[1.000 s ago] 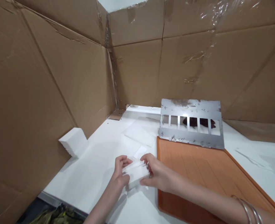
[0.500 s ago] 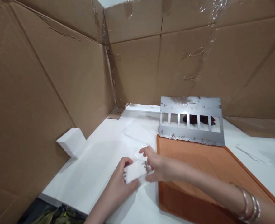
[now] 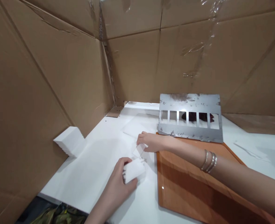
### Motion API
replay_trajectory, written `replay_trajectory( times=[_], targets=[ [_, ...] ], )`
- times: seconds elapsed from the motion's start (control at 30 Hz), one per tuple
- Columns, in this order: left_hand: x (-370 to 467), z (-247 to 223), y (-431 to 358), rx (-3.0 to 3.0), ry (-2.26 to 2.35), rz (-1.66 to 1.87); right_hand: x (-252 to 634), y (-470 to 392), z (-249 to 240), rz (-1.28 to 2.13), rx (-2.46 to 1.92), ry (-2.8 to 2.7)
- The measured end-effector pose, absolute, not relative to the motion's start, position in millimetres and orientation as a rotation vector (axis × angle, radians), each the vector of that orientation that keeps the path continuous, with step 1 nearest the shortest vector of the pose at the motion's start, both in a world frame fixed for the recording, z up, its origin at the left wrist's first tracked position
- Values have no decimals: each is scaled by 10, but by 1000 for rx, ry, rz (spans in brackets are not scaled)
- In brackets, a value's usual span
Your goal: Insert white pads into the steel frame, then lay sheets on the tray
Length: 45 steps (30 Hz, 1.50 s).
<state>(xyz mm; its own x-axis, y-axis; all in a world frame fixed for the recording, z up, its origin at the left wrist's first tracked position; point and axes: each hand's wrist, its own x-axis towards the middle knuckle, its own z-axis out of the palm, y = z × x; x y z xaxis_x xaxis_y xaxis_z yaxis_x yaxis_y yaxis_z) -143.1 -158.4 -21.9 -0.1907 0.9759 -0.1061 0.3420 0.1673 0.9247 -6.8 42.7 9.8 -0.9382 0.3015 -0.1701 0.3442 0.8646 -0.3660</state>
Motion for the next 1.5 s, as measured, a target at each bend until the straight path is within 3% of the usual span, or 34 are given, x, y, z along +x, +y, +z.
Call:
replay_trajectory(
  times=[0.53, 1.5],
  targets=[
    [-1473, -257, -1615, 1394, 1770, 942, -94, 476, 342, -690, 695, 2681],
    [-1478, -443, -1662, 1435, 1755, 970, 20, 400, 166, -875, 792, 2594]
  ],
)
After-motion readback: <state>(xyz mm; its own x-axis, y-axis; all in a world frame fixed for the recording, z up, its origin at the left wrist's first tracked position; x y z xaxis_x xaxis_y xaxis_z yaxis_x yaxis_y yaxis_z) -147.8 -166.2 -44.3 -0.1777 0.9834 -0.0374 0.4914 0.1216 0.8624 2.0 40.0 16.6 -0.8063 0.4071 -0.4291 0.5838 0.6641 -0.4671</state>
